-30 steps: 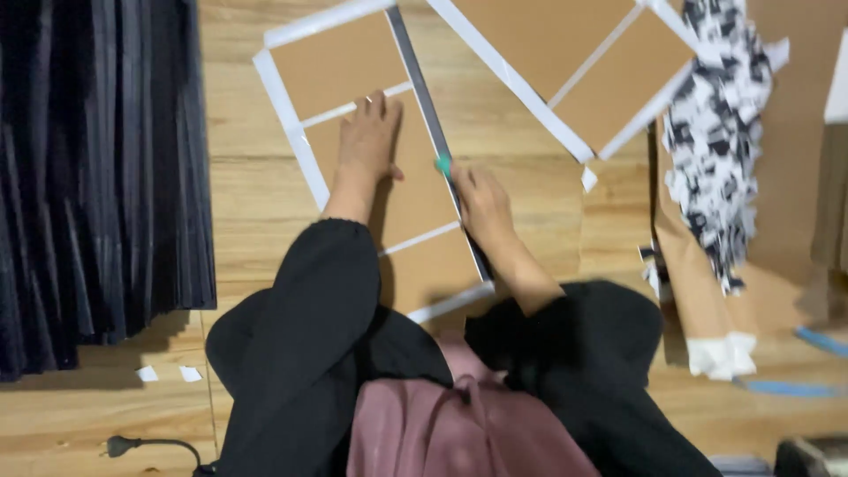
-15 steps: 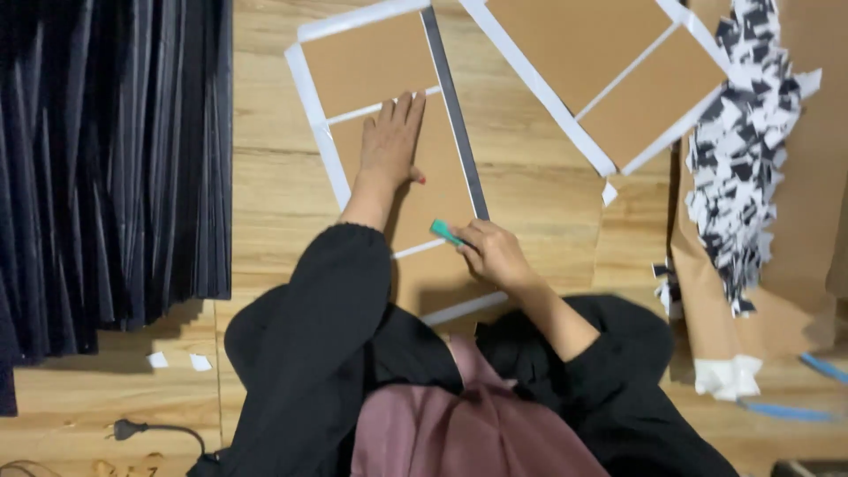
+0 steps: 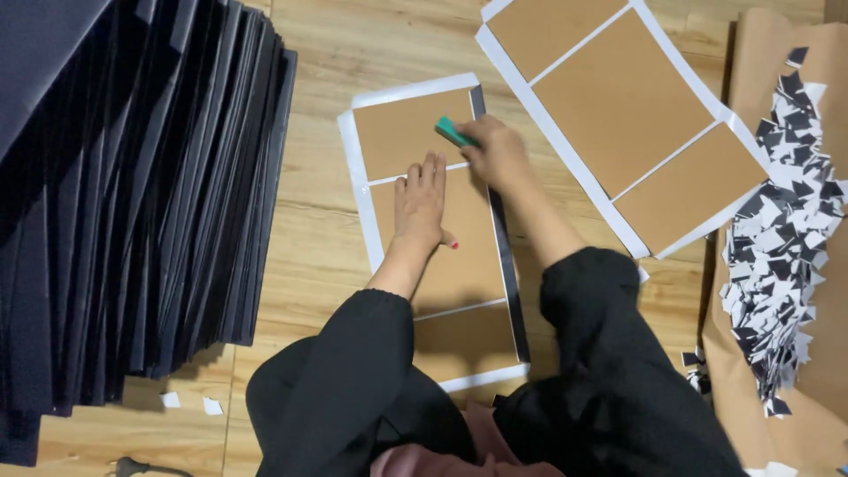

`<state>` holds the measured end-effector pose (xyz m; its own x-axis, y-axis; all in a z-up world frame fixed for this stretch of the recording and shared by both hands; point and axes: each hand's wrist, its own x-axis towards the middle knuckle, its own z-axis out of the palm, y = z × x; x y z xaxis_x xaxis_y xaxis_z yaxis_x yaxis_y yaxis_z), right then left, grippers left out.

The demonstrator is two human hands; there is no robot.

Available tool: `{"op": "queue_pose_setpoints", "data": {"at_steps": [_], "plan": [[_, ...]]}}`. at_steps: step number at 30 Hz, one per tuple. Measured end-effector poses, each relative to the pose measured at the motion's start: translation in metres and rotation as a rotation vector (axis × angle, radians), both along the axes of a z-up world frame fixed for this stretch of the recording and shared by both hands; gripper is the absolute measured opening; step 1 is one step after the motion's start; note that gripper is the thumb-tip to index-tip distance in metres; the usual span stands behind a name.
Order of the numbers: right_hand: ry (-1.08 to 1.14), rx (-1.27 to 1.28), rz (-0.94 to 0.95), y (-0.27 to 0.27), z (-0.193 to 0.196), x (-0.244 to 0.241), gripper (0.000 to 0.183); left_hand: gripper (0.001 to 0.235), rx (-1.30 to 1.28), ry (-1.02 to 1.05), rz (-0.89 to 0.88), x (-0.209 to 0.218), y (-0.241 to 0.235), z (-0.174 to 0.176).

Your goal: Assembling cardboard folders by smoothing down edges with a hand tool and stacking them in a production environment.

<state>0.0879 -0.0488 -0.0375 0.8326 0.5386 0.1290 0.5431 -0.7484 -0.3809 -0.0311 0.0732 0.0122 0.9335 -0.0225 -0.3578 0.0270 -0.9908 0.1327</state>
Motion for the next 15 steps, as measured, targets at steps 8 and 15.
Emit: {"op": "queue_pose_setpoints", "data": {"at_steps": [8, 15], "plan": [[0.029, 0.113, 0.085, -0.052, 0.006, -0.093, 0.016, 0.133, 0.018, -0.039, 0.001, -0.002, -0.004, 0.009], [-0.002, 0.092, 0.080, -0.126, 0.018, -0.289, 0.016, 0.148, 0.088, -0.052, 0.044, -0.002, -0.035, -0.022]]}}
